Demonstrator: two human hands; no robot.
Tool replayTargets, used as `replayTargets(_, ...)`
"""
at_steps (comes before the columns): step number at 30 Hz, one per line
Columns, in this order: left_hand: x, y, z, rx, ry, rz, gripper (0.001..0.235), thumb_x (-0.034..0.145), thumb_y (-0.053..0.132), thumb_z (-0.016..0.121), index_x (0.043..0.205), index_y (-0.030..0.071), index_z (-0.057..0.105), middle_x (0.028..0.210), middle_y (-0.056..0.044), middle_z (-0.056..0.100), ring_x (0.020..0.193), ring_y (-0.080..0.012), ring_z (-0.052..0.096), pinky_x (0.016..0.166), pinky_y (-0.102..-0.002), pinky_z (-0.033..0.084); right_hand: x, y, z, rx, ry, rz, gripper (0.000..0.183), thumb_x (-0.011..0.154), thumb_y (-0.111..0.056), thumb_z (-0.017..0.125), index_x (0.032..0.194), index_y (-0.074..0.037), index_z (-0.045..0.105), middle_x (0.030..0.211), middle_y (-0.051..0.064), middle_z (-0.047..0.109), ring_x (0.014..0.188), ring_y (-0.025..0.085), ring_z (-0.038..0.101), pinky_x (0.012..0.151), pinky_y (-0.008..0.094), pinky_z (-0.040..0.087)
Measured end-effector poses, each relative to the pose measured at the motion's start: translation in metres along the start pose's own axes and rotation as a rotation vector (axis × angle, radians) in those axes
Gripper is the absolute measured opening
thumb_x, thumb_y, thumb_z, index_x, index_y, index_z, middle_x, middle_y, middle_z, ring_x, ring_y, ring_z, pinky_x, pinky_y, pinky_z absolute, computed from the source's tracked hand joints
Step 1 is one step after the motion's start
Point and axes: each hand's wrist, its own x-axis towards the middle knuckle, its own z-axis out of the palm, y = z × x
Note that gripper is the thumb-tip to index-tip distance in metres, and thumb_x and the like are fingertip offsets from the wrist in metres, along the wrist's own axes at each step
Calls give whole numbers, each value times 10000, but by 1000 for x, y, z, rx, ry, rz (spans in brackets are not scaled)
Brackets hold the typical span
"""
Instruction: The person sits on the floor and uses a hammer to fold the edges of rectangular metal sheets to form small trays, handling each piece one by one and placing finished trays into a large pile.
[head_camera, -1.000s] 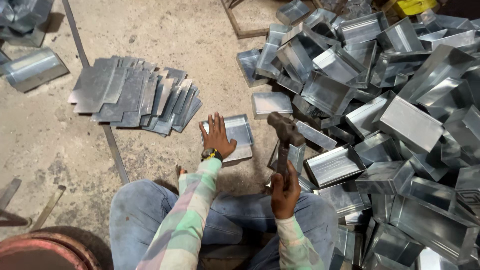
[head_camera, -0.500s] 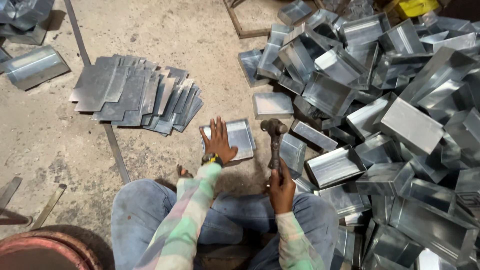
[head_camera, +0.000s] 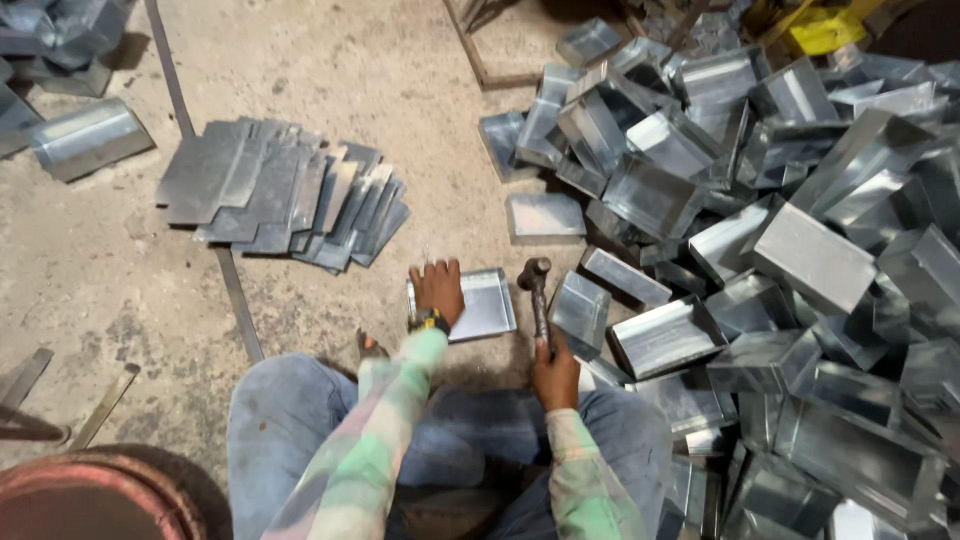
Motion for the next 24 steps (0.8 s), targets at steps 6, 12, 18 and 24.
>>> replayTargets(6, 44, -21, -3, -27, 62, 166, 215, 951, 131, 563, 1103, 148, 714, 1092, -90, 703, 1010, -319, 664, 899, -491, 458, 0, 9, -11, 132, 107, -192, 388, 1002, -249, 636, 1337, -54, 652, 1051, 188, 754, 932, 311, 739, 789, 394, 558)
replayTargets(12, -18, 2, -78, 36, 321, 324, 273, 760, 166, 694, 1031, 133, 669, 1032, -108, 638, 1047, -313, 587, 915, -489, 420, -14, -40, -44, 674, -30, -41, 498, 1042, -249, 576, 1487, -45, 488, 697, 25, 556, 521, 99, 462, 453, 252, 349)
replayTargets(18, -32, 12, -105, 19, 246, 280, 479, 625, 326, 824, 1019, 106, 665, 1010, -116, 633, 1029, -329, 580, 890, -513, 409, -49, -124, -103, 982, 75, -452, 465, 1105, -311, 514, 1486, -67, 407, 769, -11, 529, 550, 61, 420, 493, 235, 348)
replayTargets(24, -32, 10, -101, 47, 224, 274, 473, 642, 325, 818, 1034, 112, 662, 1012, -118, 640, 1007, -325, 595, 886, -507, 413, -19, -101, -57, 613, 126, -342, 443, 1102, -271, 495, 1482, -51, 441, 839, 54, 561, 646, 110, 473, 565, 274, 406)
